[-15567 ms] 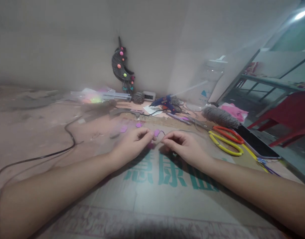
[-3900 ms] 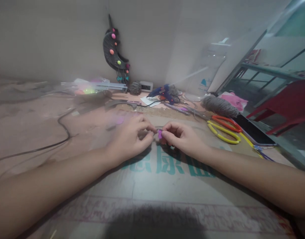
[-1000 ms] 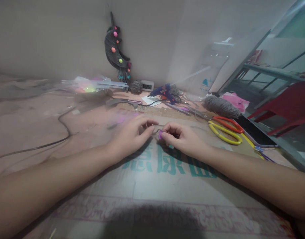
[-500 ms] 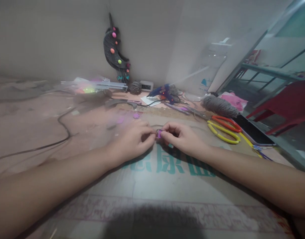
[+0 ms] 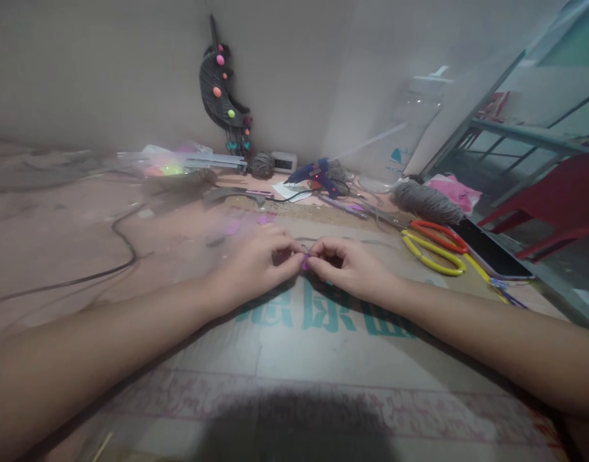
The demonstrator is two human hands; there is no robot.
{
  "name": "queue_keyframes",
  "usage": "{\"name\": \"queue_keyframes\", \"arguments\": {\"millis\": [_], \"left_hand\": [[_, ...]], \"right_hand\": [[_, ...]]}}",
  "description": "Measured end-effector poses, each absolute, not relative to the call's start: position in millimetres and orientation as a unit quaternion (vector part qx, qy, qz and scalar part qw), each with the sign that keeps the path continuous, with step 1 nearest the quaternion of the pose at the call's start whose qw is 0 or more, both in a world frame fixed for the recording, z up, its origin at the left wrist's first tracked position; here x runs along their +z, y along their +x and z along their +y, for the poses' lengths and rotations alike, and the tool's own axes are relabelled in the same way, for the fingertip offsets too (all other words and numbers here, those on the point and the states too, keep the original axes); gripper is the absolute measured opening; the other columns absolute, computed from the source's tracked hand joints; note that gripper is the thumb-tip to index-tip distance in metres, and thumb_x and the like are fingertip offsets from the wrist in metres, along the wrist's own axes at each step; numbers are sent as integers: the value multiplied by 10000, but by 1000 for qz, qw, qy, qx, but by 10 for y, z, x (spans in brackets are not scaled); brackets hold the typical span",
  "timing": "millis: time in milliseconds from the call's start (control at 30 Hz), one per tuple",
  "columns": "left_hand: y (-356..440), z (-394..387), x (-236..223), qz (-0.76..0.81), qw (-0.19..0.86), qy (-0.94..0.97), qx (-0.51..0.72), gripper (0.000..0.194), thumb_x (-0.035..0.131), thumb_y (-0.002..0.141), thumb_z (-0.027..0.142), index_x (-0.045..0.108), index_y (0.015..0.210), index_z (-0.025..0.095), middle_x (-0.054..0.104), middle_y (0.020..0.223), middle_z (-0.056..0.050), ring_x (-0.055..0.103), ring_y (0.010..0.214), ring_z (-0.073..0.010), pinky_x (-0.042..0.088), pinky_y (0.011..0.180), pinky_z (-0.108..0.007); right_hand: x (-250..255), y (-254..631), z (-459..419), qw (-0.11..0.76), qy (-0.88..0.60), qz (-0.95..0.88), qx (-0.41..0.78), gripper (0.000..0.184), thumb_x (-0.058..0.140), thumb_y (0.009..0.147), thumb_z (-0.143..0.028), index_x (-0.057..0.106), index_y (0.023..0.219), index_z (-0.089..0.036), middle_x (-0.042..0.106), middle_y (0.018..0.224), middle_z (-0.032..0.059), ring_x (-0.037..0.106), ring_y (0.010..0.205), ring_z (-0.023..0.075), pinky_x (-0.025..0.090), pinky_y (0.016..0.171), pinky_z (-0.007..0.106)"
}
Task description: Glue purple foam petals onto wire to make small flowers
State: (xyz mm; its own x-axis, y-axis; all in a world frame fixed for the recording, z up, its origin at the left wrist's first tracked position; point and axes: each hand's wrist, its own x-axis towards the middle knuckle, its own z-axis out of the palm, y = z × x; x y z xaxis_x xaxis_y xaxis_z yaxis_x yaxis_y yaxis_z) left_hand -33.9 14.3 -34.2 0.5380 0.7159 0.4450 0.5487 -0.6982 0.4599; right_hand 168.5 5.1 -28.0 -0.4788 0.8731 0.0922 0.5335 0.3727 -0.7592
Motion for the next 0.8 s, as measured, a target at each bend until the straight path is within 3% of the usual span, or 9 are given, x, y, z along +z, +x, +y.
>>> {"name": "queue_keyframes", "arguments": {"millis": [400,800], "left_hand": [[-340,149,-364,355,81,881,301,79,610,824,214,669,781,184,606,742,-13,550,778,-178,399,708,-310],[-346,142,-404,349,-7,904,249,127,564,836,232,653,763,177,610,778,-38,536,792,-200,380,718,-335]], "right_hand": [[-299,1682,66,232,-442,-813,300,137,571,845,-288,608,773,-178,550,610,-33,446,553,89,338,542,221],[-312,1678,73,211,-437,-827,284,149,567,848,-294,615,764,-180,536,608,-40,431,552,86,326,546,223]]}}
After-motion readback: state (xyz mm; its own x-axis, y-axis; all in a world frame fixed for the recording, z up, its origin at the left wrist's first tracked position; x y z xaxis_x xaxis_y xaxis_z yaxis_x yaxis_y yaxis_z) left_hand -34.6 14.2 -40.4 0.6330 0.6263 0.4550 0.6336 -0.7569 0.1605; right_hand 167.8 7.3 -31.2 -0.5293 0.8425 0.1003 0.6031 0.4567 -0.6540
